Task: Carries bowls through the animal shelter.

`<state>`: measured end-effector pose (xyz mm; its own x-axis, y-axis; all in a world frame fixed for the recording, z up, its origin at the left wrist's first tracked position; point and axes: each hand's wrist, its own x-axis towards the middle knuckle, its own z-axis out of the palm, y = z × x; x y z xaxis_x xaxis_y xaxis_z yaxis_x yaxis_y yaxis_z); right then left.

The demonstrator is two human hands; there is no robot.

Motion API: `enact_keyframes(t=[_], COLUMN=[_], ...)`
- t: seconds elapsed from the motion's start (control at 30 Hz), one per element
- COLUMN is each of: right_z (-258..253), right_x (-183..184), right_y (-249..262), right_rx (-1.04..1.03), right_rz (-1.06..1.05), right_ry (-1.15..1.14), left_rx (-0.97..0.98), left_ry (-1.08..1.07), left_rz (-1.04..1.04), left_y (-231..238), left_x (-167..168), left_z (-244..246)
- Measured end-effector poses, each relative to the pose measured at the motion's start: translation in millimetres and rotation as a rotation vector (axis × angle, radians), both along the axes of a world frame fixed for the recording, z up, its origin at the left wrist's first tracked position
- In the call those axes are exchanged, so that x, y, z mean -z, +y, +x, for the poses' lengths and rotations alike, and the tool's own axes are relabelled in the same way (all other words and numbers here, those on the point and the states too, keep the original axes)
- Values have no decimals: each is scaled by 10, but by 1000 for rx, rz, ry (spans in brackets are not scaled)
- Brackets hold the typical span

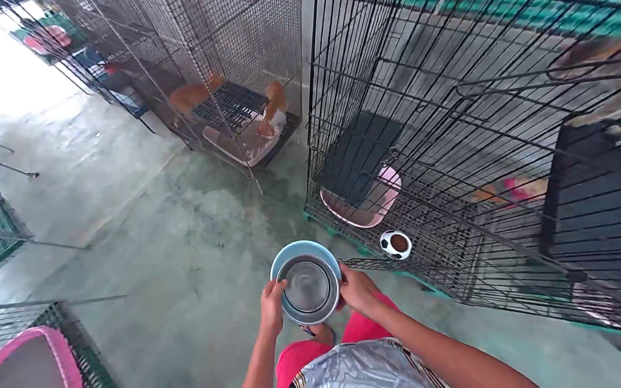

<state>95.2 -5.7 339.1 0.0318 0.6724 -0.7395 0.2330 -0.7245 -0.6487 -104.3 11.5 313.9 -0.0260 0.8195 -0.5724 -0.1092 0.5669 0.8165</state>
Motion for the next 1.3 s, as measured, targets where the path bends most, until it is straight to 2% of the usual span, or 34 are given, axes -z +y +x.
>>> enact_keyframes(t=[0.47, 0.63, 0.73, 0.83, 0.97, 1.07, 1.2, 1.3], right_z=[166, 125, 99, 154, 448, 641, 603, 624], right_x=[-17, 7, 119, 493, 1478, 2083, 2347, 2357], right_y=[27, 47, 18, -52, -103, -8, 377, 706], right_rx=[54, 155, 288, 569, 948, 1069, 1415, 1625], right_rz=[-27, 20, 71, 27, -210, -292, -229, -152], right_ry=[102, 232, 349, 385, 222, 206, 334, 437], left_rx=[-186, -202, -222, -221, -249, -266, -287, -335], left_ry=[20, 53, 70, 67, 79, 84, 120, 141], left_rz=[-35, -22, -26, -14, 15, 24, 46, 32], left_y=[-22, 49, 88, 100, 146, 192, 239, 277], left_x=[59, -48, -93, -121, -129, -91, -59, -35], left_z=[220, 196, 175, 147, 77, -36, -195, -277])
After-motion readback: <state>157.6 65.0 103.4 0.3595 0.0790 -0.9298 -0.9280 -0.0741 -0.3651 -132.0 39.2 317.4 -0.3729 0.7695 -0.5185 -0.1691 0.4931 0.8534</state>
